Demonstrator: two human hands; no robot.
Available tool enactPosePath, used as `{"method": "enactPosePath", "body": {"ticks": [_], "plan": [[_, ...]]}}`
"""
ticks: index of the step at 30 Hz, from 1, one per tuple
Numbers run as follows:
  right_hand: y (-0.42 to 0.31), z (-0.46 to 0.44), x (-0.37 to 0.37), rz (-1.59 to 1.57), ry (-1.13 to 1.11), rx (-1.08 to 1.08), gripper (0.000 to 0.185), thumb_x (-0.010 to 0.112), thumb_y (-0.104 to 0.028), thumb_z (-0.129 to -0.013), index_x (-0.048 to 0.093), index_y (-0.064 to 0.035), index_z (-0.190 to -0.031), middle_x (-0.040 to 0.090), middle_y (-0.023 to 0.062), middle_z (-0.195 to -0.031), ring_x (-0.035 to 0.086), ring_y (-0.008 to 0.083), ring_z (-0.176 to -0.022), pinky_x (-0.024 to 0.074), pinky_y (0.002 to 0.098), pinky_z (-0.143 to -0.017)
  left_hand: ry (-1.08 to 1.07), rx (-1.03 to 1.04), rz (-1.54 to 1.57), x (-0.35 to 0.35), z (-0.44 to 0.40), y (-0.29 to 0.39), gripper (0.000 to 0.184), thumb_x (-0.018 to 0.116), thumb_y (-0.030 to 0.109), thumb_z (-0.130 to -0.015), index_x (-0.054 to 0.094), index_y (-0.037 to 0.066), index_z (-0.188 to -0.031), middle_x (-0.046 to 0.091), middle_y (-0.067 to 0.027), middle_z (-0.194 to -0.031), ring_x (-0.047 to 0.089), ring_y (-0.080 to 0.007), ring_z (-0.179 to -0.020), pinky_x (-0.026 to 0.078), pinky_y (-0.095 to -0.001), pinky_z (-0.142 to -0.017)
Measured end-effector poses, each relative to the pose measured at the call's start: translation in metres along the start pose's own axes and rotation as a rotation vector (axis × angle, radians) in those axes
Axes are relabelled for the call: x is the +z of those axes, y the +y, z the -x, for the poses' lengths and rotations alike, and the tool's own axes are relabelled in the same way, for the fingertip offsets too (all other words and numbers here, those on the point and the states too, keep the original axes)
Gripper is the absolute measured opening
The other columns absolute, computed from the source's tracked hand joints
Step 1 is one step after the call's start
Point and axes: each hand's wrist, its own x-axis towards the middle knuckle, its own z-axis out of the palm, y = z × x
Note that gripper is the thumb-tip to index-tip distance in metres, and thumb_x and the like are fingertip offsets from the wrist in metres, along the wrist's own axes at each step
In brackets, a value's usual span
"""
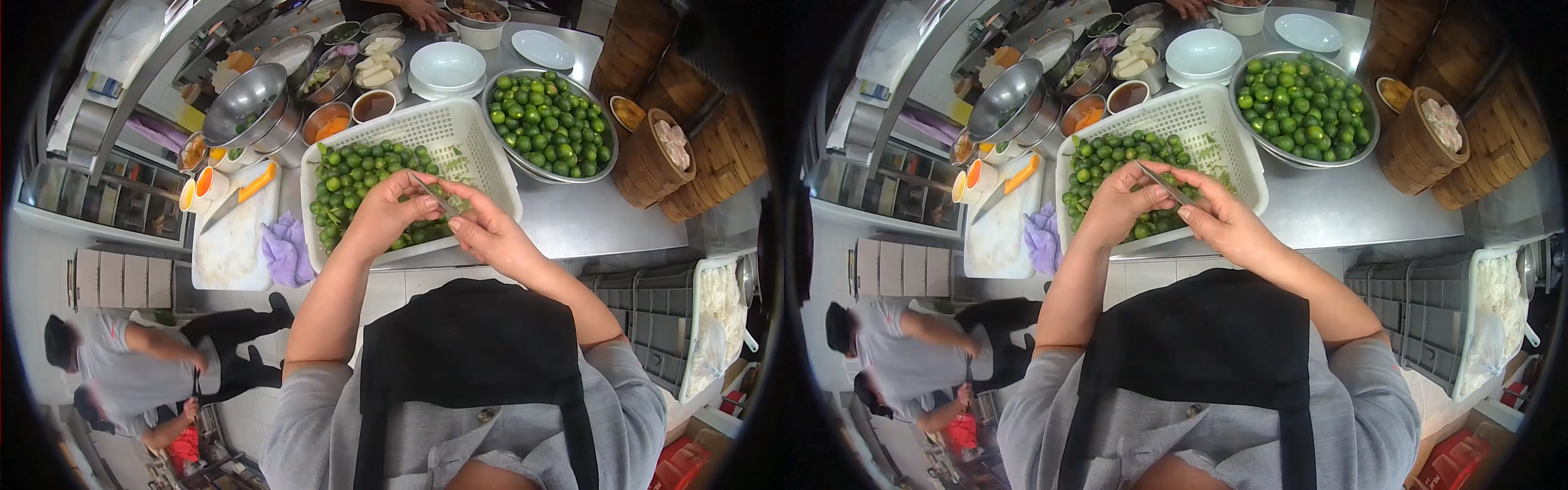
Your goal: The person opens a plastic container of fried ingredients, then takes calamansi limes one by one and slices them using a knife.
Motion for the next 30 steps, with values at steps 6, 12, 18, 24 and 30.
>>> {"method": "enactPosePath", "body": {"ticks": [6, 12, 18, 24, 30], "plan": [[0.002, 0.003, 0.001, -0.057, 0.007, -0.008, 0.045, 0.048, -0.011, -0.095, 0.037, -0.0098, -0.139, 0.043, -0.0055, -0.07, 0.036, 0.002, -0.06, 0.0312, 0.0173, -0.052, -0.043, 0.091, 0.001, 0.0, -0.001, -0.009, 0.027, 0.061, 0.004, -0.086, 0.053, 0.0, -0.111, 0.06, -0.0079, -0.095, 0.06, -0.0129, -0.085, 0.05, -0.026, -0.079], [0.006, 0.004, -0.005, -0.15, 0.085, -0.004, 0.043, 0.047, -0.013, -0.096, 0.039, -0.0092, -0.139, 0.042, -0.0054, -0.067, 0.034, 0.0021, -0.053, 0.0289, 0.0175, -0.046, -0.079, 0.127, 0.059, 0.006, 0.0, -0.012, 0.027, 0.061, 0.008, -0.088, 0.053, 0.003, -0.113, 0.062, -0.0091, -0.1, 0.061, -0.015, -0.088, 0.051, -0.0278, -0.08], [0.002, 0.006, -0.018, -0.193, 0.236, 0.142, 0.044, 0.045, -0.019, -0.097, 0.037, -0.0095, -0.139, 0.045, -0.002, -0.066, 0.036, 0.0046, -0.044, 0.0295, 0.0195, -0.039, 0.115, -0.023, 0.003, -0.008, 0.003, 0.009, 0.017, 0.059, 0.009, -0.088, 0.047, 0.007, -0.1, 0.054, -0.0029, -0.081, 0.057, -0.012, -0.072, 0.048, -0.0244, -0.064], [-0.008, 0.013, -0.02, 0.102, 0.261, 0.186, 0.049, 0.042, -0.013, -0.096, 0.032, -0.0208, -0.143, 0.047, -0.0008, -0.068, 0.038, 0.0043, -0.043, 0.032, 0.0191, -0.039, 0.064, -0.031, -0.876, -0.026, -0.002, 0.001, 0.012, 0.061, 0.012, -0.085, 0.056, 0.005, -0.095, 0.056, -0.0069, -0.079, 0.058, -0.0165, -0.073, 0.047, -0.0294, -0.064], [0.0, 0.013, -0.021, 0.155, 0.153, 0.181, 0.048, 0.044, -0.012, -0.094, 0.036, -0.0196, -0.141, 0.048, -0.0012, -0.068, 0.038, 0.0043, -0.044, 0.0328, 0.0188, -0.04, -0.162, -0.04, -1.545, -0.008, -0.006, -0.007, 0.024, 0.064, 0.008, -0.078, 0.066, 0.011, -0.102, 0.057, -0.0127, -0.098, 0.058, -0.0302, -0.094, 0.047, -0.0388, -0.079]]}}
